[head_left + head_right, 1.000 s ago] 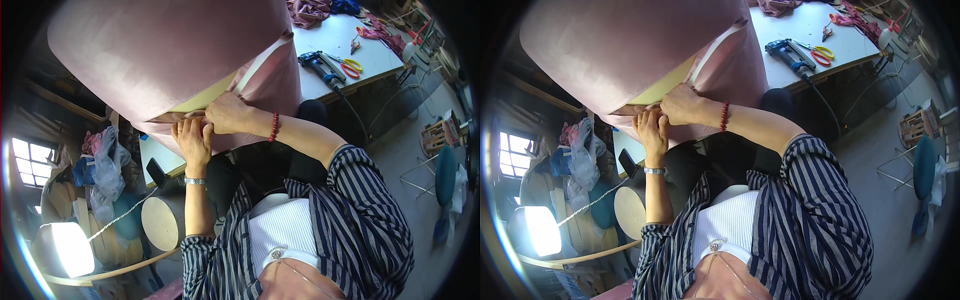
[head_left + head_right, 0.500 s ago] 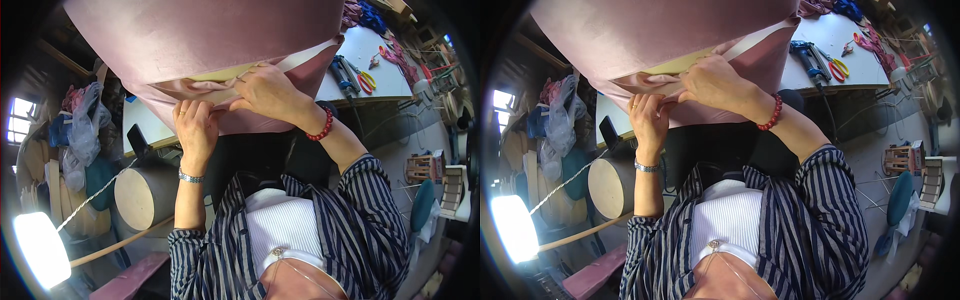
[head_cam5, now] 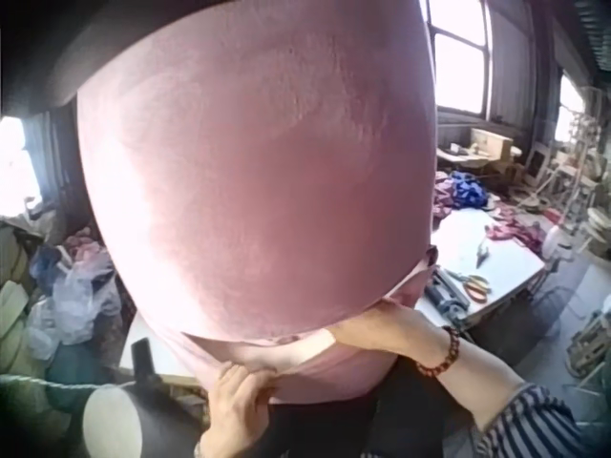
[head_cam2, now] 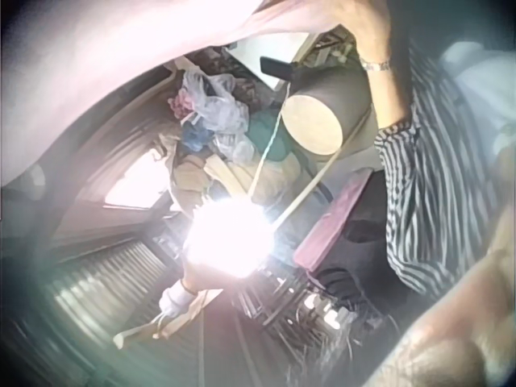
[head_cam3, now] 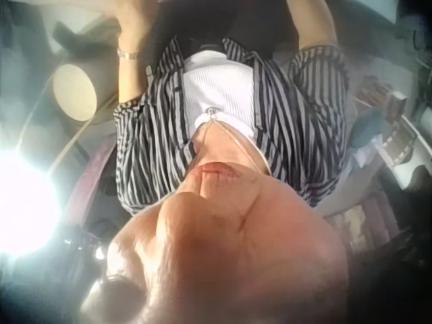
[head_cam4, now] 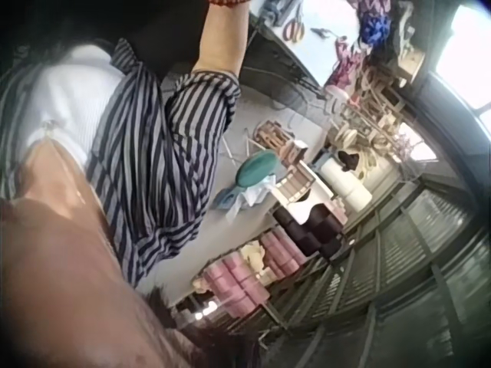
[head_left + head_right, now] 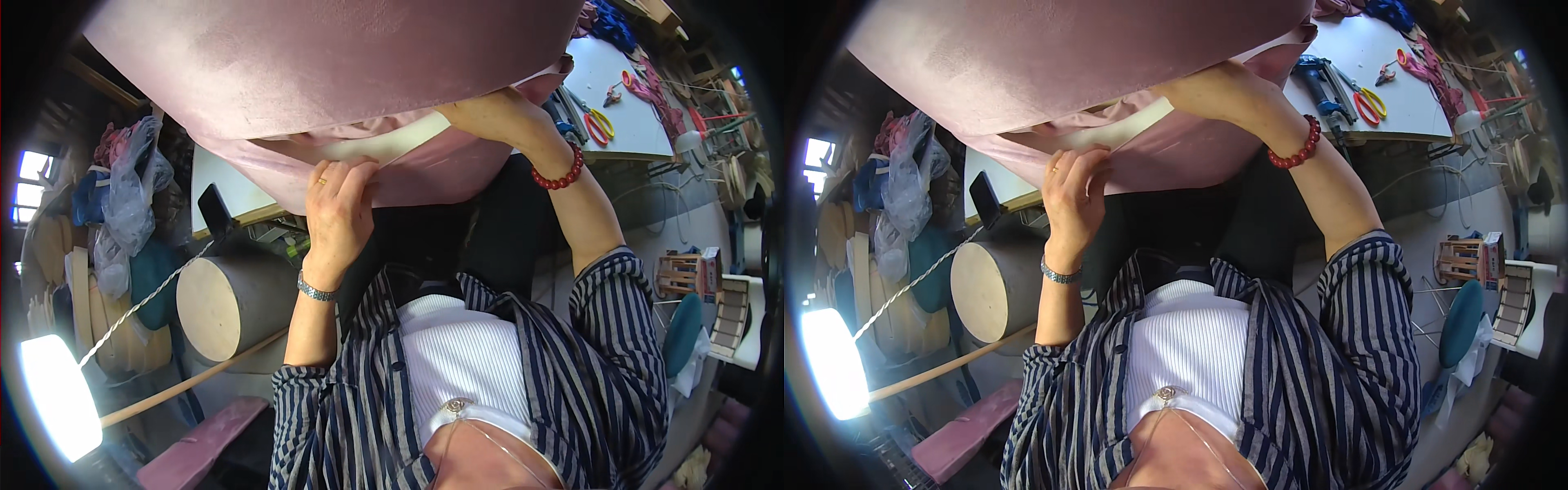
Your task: The recorder is attaching pink fabric to a furniture frame using an air-powered staple gun.
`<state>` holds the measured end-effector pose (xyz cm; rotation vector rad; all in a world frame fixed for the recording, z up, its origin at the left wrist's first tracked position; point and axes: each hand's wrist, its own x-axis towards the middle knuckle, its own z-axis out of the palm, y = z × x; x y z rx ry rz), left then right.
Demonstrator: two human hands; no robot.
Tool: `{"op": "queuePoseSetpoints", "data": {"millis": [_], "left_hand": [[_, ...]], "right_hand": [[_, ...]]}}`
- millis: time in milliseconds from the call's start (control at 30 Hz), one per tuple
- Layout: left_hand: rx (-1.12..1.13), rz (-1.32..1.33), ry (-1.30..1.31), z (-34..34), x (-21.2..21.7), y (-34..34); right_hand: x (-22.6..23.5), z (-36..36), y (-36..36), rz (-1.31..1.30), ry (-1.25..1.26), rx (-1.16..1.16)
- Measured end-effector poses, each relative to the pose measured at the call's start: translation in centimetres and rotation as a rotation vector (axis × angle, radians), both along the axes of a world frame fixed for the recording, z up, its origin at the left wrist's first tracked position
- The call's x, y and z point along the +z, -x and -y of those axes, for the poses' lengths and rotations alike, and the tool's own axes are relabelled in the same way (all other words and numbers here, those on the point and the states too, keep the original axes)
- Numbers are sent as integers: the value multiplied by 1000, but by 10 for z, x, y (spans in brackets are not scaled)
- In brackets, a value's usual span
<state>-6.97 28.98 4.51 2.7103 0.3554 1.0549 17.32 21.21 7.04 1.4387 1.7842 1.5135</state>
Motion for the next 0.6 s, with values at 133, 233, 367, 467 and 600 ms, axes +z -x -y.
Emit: {"op": "queuePoseSetpoints", "data": {"millis": [133,233,367,467,600], "left_hand": [[-139,-112,61,4,11,-7],[-137,-147,16,7,16,-10],[-9,-156,-10,1,21,-4],[255,-162,108,-16,25,-3],[299,-273,73,-38,29,-13]], "right_hand": [[1,-3,3,52,155,-76],[10,-13,-1,-239,59,22],[20,-27,-1,-598,31,183],[26,-30,0,-750,27,243],[31,-29,2,-853,28,285]]}}
